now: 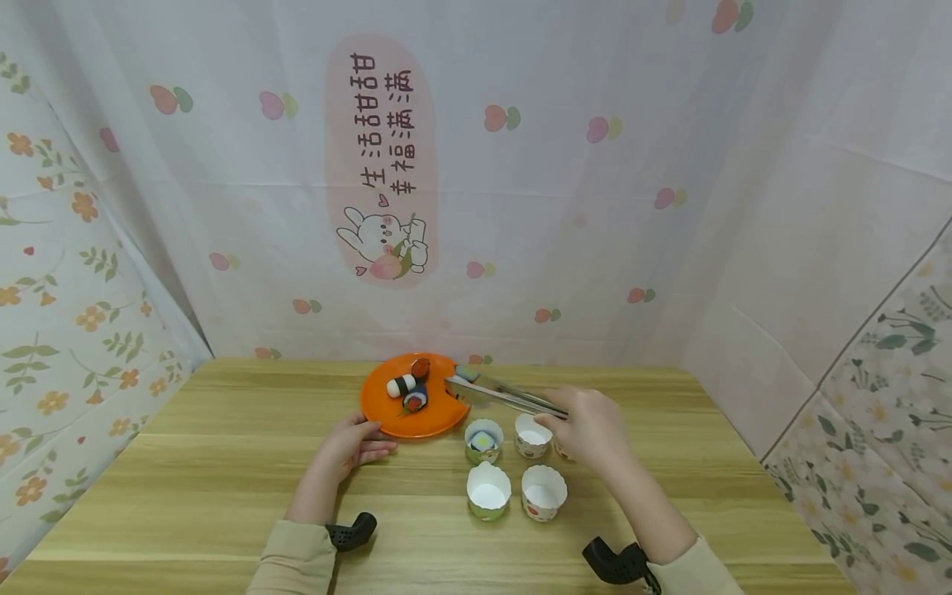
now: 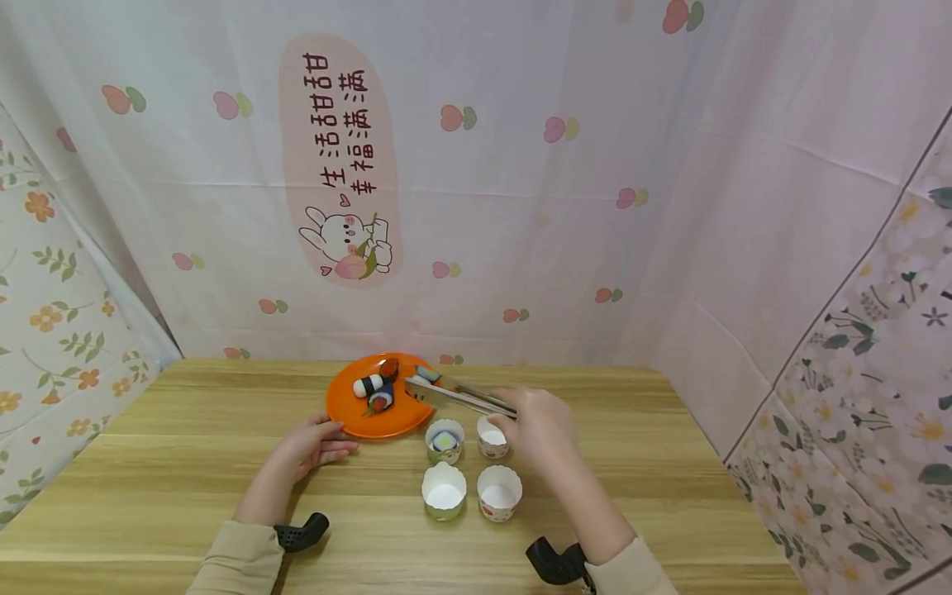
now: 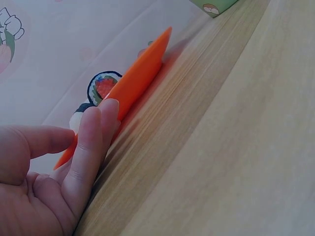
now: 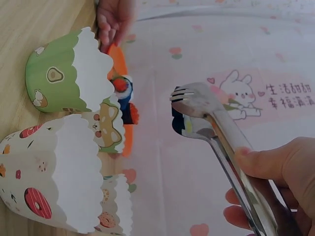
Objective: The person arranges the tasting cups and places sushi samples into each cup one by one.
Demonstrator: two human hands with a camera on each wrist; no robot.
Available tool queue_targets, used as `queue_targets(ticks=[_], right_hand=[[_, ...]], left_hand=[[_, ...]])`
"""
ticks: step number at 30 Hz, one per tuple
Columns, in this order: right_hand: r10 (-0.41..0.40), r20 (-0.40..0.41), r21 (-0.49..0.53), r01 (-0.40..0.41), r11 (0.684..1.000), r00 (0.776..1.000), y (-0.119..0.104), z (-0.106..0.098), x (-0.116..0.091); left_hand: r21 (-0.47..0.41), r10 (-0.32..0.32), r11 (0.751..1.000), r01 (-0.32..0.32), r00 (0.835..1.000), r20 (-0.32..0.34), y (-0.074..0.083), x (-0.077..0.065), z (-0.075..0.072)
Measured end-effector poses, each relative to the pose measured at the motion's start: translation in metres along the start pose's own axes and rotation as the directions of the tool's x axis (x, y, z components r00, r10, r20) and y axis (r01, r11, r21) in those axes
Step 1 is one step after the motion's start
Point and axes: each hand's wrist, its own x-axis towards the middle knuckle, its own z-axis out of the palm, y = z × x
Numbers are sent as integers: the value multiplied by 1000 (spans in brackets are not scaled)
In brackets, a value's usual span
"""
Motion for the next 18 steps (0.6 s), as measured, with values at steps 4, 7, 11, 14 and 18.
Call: queue_targets(ticks=[4,7,11,14,18], right_hand=[[2,-8,19,-2,1000,1000,6,-5,-6],[1,-17,41,-1,999,1000,12,-9,-11],[4,-32,48,-2,999,999,19,-13,-16],[34,-21,43,-33,999,999,24,-15,-21],[52,-18,52,-51,997,998,30,-16,-27]], left_hand=[[-1,0,1000,0,1000,-1,0,0,0],[4,2,1000,-2,1000,1,0,0,0],[3,1,1000,-1,1000,-1,0,0,0],[-1,-2,1000,2,1000,-5,0,0,0],[2,-2,1000,2,1000,-5,0,0,0]])
